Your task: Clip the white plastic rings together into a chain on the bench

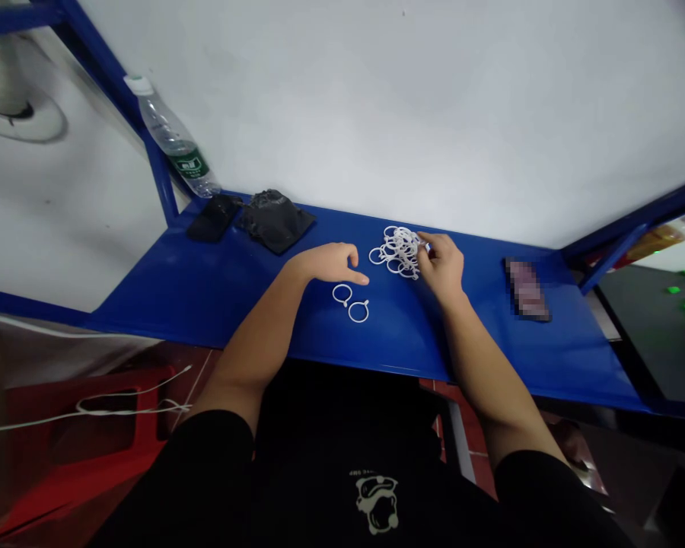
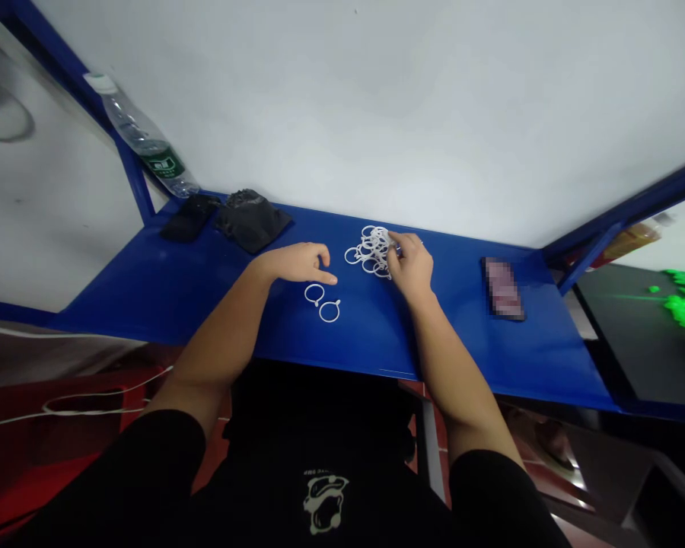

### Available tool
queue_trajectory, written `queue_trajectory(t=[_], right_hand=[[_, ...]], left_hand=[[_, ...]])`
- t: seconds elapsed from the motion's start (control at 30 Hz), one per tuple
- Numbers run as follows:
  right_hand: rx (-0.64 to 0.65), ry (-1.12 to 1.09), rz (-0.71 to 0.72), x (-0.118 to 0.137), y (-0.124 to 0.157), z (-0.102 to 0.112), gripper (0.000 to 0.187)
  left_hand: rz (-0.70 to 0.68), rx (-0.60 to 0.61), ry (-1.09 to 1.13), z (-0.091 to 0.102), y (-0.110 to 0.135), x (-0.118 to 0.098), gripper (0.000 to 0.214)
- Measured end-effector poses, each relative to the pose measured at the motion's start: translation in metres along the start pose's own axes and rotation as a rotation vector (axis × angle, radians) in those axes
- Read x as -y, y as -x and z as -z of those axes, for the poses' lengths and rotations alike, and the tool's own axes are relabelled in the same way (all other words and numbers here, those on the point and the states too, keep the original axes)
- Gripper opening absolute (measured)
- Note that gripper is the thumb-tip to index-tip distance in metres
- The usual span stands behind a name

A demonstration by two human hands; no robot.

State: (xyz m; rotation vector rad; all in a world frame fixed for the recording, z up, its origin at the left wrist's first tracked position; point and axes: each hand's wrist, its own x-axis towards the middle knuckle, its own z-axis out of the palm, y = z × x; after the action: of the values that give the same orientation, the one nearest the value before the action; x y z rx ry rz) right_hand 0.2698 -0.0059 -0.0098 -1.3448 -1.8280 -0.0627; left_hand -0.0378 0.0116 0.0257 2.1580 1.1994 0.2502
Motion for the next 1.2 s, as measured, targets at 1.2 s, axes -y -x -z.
queue_trajectory(t=[1.2], right_hand=[[0.482, -0.323, 0.148, 0.021, 0.006, -0.004, 0.026]], left_hand=[[-0.321, -0.422, -0.13, -0.063, -0.018, -0.034, 0.015]])
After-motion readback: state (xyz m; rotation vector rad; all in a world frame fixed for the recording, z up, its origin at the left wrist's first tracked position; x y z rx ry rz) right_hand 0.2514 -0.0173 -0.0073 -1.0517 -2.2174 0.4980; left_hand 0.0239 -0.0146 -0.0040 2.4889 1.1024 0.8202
